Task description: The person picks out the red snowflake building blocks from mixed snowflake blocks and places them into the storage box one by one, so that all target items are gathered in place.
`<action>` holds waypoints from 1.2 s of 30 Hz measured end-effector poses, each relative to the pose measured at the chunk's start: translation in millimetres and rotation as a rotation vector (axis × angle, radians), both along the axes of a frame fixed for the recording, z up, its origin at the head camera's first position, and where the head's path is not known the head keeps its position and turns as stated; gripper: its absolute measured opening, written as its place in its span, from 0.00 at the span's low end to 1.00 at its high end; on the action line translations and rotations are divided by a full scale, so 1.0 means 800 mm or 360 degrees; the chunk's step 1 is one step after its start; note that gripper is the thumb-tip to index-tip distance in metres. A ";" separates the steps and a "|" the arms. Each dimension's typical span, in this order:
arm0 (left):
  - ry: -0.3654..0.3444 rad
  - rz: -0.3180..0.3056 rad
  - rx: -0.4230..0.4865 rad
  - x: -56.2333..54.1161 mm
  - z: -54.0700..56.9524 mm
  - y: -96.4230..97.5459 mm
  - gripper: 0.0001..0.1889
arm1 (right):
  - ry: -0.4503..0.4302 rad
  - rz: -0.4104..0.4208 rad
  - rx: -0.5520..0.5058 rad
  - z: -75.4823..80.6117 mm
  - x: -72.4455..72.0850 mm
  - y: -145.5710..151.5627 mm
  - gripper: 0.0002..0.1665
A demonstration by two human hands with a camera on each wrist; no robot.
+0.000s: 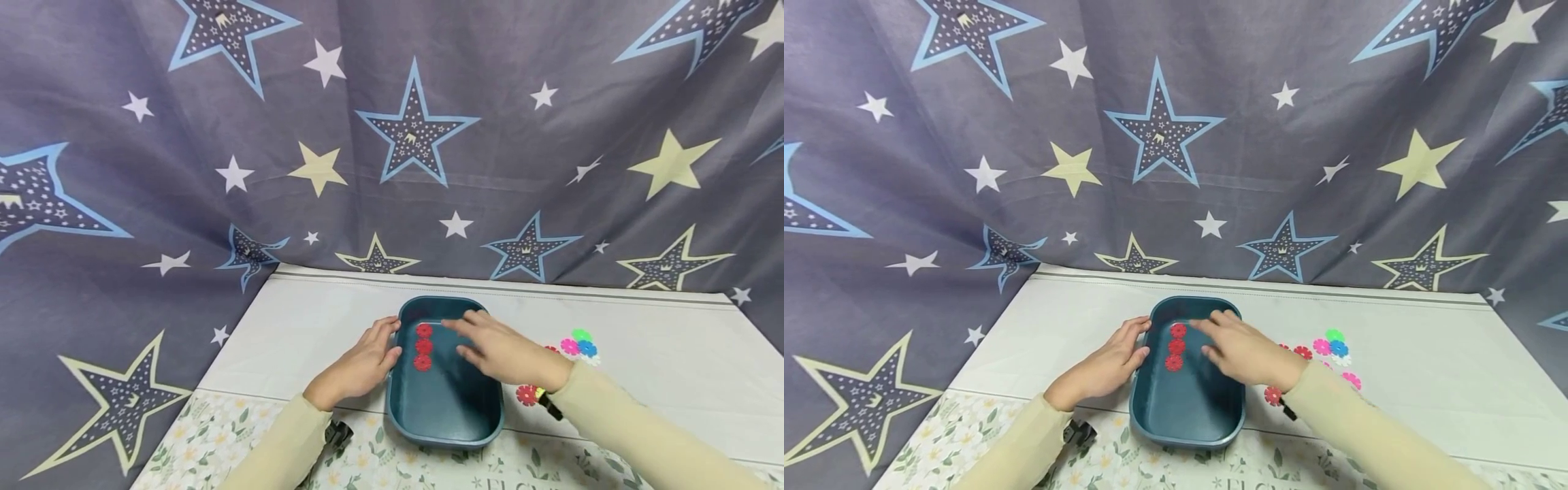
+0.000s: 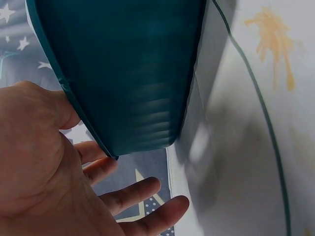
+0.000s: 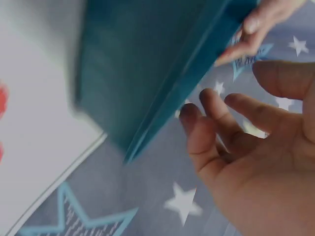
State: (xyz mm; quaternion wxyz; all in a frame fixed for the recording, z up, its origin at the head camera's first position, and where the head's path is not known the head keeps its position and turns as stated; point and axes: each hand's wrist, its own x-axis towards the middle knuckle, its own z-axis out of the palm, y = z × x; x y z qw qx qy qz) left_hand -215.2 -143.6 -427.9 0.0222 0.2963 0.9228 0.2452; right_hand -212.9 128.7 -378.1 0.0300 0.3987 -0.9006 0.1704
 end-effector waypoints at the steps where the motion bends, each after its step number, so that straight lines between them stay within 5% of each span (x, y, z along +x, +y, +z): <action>1: -0.0005 0.0006 -0.0006 0.000 0.000 0.000 0.25 | 0.0006 -0.0035 -0.0014 0.003 0.001 0.009 0.26; 9: -0.0041 0.0027 -0.0003 -0.001 0.000 0.002 0.26 | 0.0037 -0.0216 -0.0038 0.003 0.012 0.072 0.27; 18: -0.0043 0.0041 0.0012 0.000 0.000 0.003 0.25 | -0.0181 -0.0194 -0.0023 -0.051 0.020 0.116 0.16; 24: -0.0060 0.0042 0.0038 0.000 0.002 0.003 0.25 | -0.0242 -0.0322 -0.0094 -0.071 0.014 0.126 0.16; 36: -0.0058 0.0057 0.0022 0.001 -0.003 0.002 0.25 | -0.0286 -0.0409 -0.0077 -0.077 0.001 0.121 0.12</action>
